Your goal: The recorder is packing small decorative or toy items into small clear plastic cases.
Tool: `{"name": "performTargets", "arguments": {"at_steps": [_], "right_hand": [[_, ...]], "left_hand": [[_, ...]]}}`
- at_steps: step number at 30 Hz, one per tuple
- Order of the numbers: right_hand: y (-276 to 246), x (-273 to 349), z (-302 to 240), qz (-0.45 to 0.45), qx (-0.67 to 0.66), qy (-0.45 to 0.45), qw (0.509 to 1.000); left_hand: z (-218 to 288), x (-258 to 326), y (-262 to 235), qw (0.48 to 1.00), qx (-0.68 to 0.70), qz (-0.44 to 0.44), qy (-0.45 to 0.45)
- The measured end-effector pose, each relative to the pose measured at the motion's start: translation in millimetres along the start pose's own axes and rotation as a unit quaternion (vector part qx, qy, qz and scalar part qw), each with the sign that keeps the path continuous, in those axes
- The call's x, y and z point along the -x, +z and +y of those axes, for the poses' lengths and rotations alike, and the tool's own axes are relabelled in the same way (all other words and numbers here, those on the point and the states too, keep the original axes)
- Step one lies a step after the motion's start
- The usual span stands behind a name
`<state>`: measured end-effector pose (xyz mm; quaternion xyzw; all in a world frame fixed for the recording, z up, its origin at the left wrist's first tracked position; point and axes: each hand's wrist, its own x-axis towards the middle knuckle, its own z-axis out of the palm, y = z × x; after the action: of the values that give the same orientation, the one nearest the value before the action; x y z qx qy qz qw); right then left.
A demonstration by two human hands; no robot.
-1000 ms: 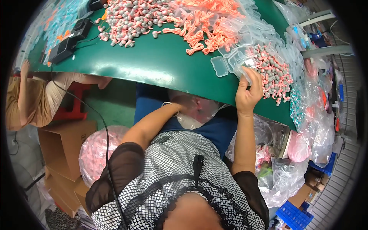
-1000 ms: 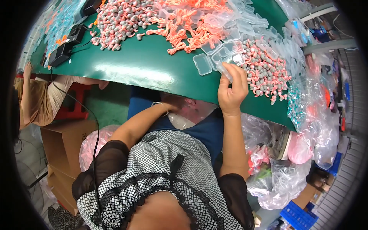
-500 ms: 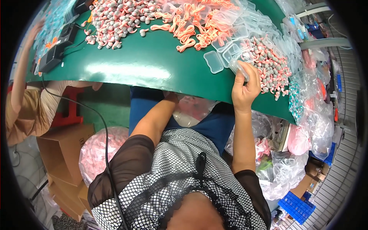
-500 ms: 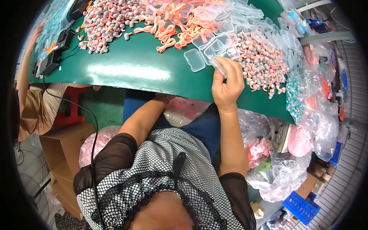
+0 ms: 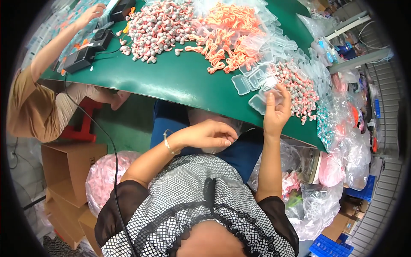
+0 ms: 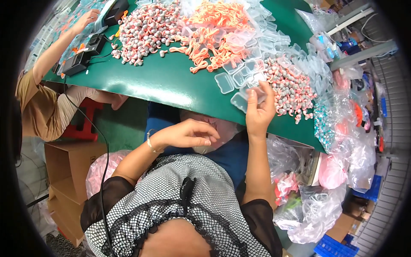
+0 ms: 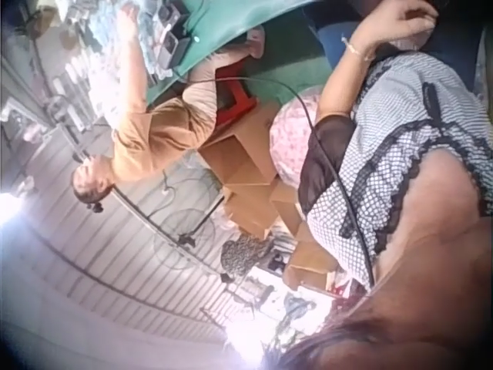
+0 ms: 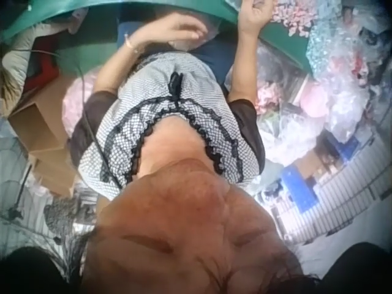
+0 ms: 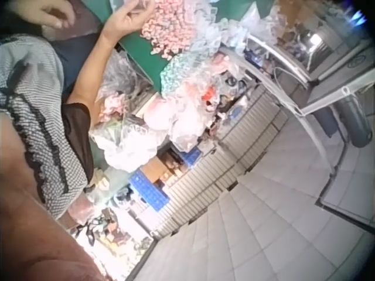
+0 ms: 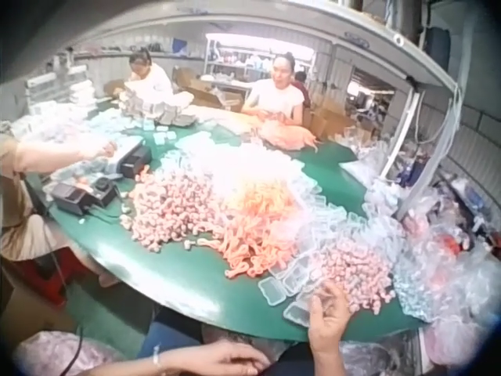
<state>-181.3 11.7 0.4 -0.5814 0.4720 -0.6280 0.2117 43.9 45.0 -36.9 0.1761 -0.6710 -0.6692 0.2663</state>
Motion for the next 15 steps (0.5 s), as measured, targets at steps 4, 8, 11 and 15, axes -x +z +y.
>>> {"name": "performTargets", "arguments": {"at_steps": [4,8,11,15], "right_hand": [[-4.9,1.4,1.9,-0.098,0.033,0.12,0.987],[-3.8,-1.4,4.9,-0.105,0.197,0.087,0.971],[-5.7,-2.5,-9.2,-0.109,0.299,0.083,0.944],[-18.3,6.8,-13.1,-0.2,0.3,-0.092,0.928]], "left_hand": [[44.7,-9.9,-12.6,0.932,-0.291,0.198,0.08],[36.3,-42.8,-18.5,0.849,-0.443,0.276,0.077],[27.9,-65.6,-22.1,0.816,-0.496,0.287,0.082],[11.4,-79.6,-29.7,0.763,-0.548,0.314,0.133]]}}
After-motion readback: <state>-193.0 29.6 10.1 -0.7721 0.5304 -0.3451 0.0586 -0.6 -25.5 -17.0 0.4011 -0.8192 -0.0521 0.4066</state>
